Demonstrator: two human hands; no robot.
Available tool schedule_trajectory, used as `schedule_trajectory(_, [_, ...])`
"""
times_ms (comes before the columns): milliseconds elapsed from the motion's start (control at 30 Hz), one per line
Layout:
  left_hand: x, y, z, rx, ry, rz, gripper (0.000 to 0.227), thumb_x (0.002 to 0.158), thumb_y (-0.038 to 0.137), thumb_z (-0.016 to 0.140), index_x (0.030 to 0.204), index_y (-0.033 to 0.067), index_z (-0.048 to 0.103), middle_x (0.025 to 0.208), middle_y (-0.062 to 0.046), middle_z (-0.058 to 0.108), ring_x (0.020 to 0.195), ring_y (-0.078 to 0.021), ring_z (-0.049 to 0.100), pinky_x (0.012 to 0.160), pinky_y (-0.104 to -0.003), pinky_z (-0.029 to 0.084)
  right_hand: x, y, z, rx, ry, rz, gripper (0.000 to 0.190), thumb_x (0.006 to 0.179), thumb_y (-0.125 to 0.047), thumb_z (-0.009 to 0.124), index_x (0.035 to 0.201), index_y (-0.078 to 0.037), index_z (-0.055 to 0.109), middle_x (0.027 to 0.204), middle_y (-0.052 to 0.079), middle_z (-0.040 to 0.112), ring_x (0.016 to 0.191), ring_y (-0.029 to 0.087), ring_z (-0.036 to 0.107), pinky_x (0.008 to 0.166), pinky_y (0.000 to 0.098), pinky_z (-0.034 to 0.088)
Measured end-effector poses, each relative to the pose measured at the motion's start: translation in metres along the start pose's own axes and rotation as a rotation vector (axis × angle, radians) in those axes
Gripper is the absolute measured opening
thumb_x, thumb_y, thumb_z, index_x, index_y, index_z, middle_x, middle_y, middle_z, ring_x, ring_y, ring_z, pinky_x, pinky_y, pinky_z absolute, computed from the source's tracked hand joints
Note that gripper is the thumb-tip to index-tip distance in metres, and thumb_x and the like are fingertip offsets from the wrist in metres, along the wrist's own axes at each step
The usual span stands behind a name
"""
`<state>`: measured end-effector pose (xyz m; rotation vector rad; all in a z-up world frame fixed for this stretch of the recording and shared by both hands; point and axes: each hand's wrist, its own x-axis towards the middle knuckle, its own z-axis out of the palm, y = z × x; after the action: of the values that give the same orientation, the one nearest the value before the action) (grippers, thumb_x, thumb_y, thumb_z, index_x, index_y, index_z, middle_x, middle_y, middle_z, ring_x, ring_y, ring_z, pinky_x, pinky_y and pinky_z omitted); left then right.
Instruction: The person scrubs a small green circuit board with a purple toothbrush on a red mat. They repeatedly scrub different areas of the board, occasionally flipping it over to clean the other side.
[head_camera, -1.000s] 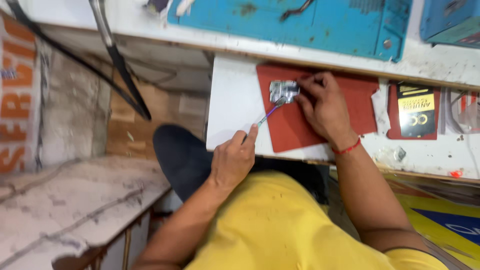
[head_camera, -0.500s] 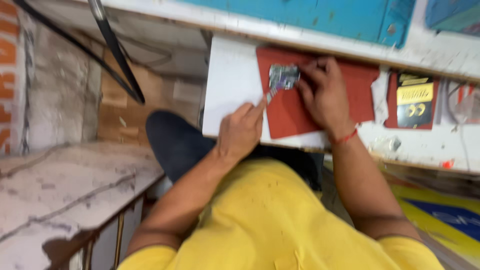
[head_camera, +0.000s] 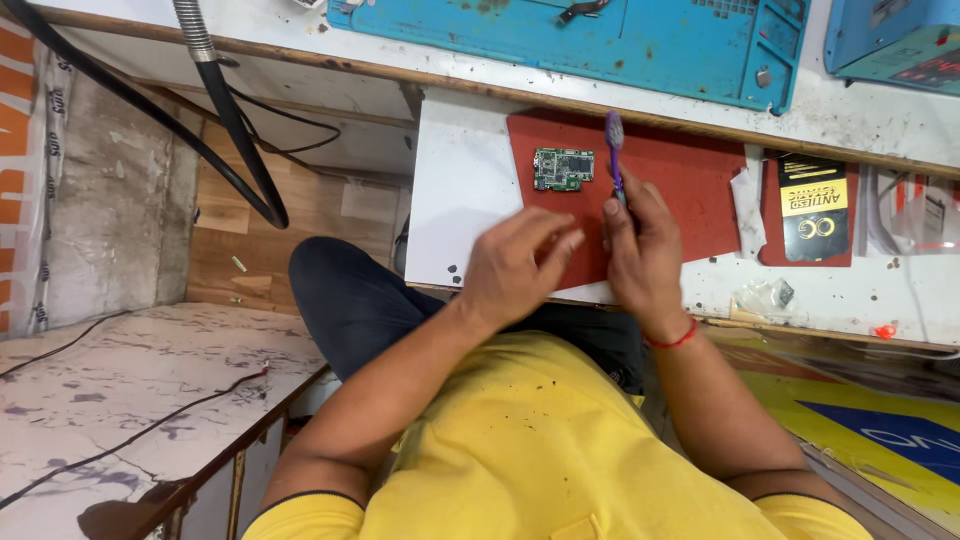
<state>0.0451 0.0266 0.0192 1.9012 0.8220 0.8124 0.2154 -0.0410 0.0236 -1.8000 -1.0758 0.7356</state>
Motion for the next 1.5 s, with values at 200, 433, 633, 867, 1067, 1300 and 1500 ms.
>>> schedule_trajectory(200, [0.054, -0.027, -0.026, 0.431, 0.0, 0.229, 0.056, 0.081, 0.031, 0.083, 0.122, -0.002, 0.067, 0.121, -0.014, 0.057, 0.105, -0.0348, 0.054, 0.092, -0.043, 0.048, 0.012, -0.012, -0.018, -0.193, -0.073, 0.033, 0.034, 0.098, -0.008, 0.064, 0.132, -0.005, 0.068, 0.102, 0.007, 0.062, 0.075, 0.015, 0.066, 0.065, 0.0293, 0.052])
schedule_trajectory(433, [0.051, -0.031, -0.019, 0.422, -0.06, 0.041, 0.054, 0.076, 0.035, 0.091, 0.113, 0.0043, 0.066, 0.114, -0.01, 0.055, 0.104, -0.0296, 0.052, 0.092, -0.043, 0.046, -0.004, -0.009, -0.01, -0.446, -0.14, -0.235, 0.038, 0.094, 0.002, 0.062, 0.131, -0.005, 0.07, 0.104, 0.015, 0.065, 0.084, 0.03, 0.07, 0.075, 0.038, 0.056])
schedule_trajectory(633, [0.045, -0.042, -0.025, 0.297, 0.019, 0.135, 0.061, 0.076, 0.028, 0.091, 0.126, 0.0044, 0.065, 0.114, -0.008, 0.06, 0.106, -0.0292, 0.058, 0.094, -0.042, 0.048, -0.008, -0.02, 0.005, -0.546, -0.122, -0.217, 0.047, 0.093, 0.005, 0.058, 0.138, -0.006, 0.065, 0.116, 0.019, 0.064, 0.089, 0.036, 0.07, 0.075, 0.0444, 0.056])
schedule_trajectory(867, [0.045, -0.044, -0.024, 0.295, 0.01, 0.126, 0.069, 0.072, 0.033, 0.092, 0.128, 0.0048, 0.062, 0.111, -0.008, 0.065, 0.103, -0.0283, 0.062, 0.094, -0.042, 0.048, 0.002, -0.02, -0.002, -0.559, -0.139, -0.27, 0.055, 0.092, 0.007, 0.052, 0.144, -0.008, 0.062, 0.114, 0.022, 0.063, 0.093, 0.042, 0.067, 0.08, 0.0475, 0.055])
schedule_trajectory(1067, [0.045, -0.045, -0.024, 0.232, 0.004, 0.067, 0.07, 0.071, 0.03, 0.092, 0.13, 0.0059, 0.063, 0.103, -0.006, 0.068, 0.099, -0.0271, 0.063, 0.092, -0.041, 0.049, 0.007, -0.018, 0.008, -0.579, -0.206, -0.317, 0.039, 0.098, -0.007, 0.06, 0.137, -0.006, 0.065, 0.101, 0.022, 0.066, 0.081, 0.042, 0.066, 0.07, 0.0487, 0.053])
schedule_trajectory(1300, [0.043, -0.046, -0.022, 0.254, 0.033, 0.094, 0.07, 0.07, 0.031, 0.094, 0.127, 0.0054, 0.062, 0.104, -0.008, 0.067, 0.099, -0.0293, 0.061, 0.092, -0.042, 0.048, 0.015, -0.009, -0.001, -0.807, -0.13, -0.278, 0.05, 0.096, -0.002, 0.055, 0.145, -0.006, 0.059, 0.112, 0.019, 0.063, 0.076, 0.038, 0.066, 0.06, 0.0477, 0.054])
schedule_trajectory(1500, [0.045, -0.046, -0.022, 0.247, 0.019, 0.079, 0.071, 0.069, 0.029, 0.095, 0.128, 0.0061, 0.062, 0.103, -0.009, 0.066, 0.098, -0.03, 0.061, 0.092, -0.043, 0.047, 0.01, -0.015, 0.011, -0.818, -0.142, -0.332, 0.062, 0.089, 0.001, 0.052, 0.148, -0.018, 0.06, 0.111, 0.015, 0.063, 0.073, 0.035, 0.067, 0.059, 0.0458, 0.056])
